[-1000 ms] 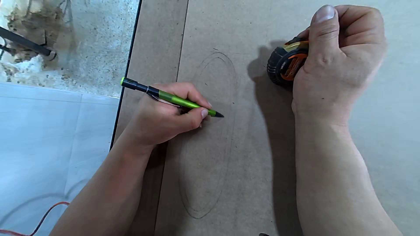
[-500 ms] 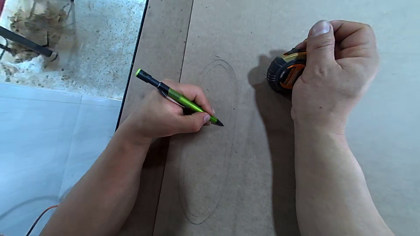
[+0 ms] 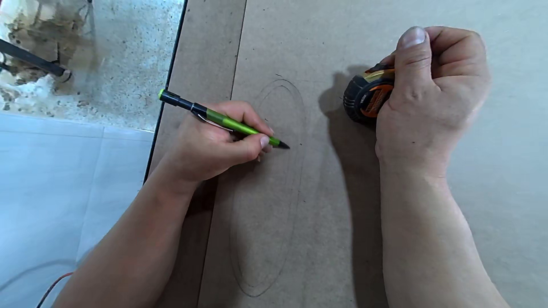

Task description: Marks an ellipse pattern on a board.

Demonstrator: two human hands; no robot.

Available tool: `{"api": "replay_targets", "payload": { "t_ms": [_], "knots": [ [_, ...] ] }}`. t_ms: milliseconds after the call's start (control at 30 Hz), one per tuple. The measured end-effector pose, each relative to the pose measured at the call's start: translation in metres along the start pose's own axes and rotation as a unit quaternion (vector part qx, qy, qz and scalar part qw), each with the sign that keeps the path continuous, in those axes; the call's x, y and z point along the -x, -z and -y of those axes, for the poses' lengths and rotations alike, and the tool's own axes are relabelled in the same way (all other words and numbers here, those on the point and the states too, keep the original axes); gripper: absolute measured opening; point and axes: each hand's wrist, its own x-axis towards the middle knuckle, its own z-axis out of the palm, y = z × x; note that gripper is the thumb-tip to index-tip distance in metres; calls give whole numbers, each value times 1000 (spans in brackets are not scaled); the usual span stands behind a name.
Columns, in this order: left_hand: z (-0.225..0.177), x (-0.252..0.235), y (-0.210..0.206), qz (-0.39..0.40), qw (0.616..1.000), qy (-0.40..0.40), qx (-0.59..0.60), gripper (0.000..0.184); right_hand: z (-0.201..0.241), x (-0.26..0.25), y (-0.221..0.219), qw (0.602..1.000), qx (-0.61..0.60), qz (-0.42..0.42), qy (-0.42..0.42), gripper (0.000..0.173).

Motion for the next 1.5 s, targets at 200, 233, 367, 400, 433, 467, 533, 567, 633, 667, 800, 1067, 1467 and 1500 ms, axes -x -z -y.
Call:
{"api": "replay_targets", "payload": {
  "t_ms": [200, 233, 367, 400, 433, 467, 533, 567, 633, 667, 800, 1067, 1467, 1500],
  "knots": [
    [1, 1, -1, -7, 1000, 6, -1, 8, 0, 0, 0, 1000, -1, 0, -1, 11],
    [1, 0, -2, -14, 1000, 6, 4, 8, 0, 0, 0, 1000, -2, 0, 0, 11],
    [1, 0, -1, -13, 1000, 3, 5, 8, 0, 0, 0, 1000, -2, -3, -5, 11],
    [1, -1, -1, -13, 1000, 5, 5, 8, 1, 0, 0, 1000, -2, -3, -8, 11],
    [1, -1, -2, -18, 1000, 7, 8, 8, 1, 0, 0, 1000, -2, -2, -8, 11],
    [1, -2, -3, -31, 999, 7, 11, 7, 1, 0, 0, 1000, -2, -1, -8, 11],
    [3, -4, -3, -52, 999, 2, 13, 8, 1, 0, 0, 1000, -3, -2, -9, 11],
    [3, -4, -2, -49, 999, -1, 11, 8, 1, 1, 0, 1000, -3, -3, -8, 11],
    [2, -4, -1, -26, 1000, -3, 1, 8, 2, 1, 0, 1000, -3, -4, -6, 11],
    [1, -4, 0, -14, 1000, -1, -6, 8, 1, 1, 0, 1000, -2, -4, -5, 11],
    [0, -4, -1, -15, 1000, 5, -18, 8, 0, 1, 0, 1000, -5, -3, -3, 10],
    [1, -5, -2, -29, 1000, 0, 0, 8, 1, 1, 0, 1000, 3, -1, -3, 11],
    [2, -6, -1, -30, 1000, -1, -3, 8, 1, 1, 0, 1000, 1, -4, -1, 10],
    [1, -5, 0, -22, 1000, 0, -7, 8, 1, 1, 0, 1000, 1, -4, -2, 10]
  ]
}}
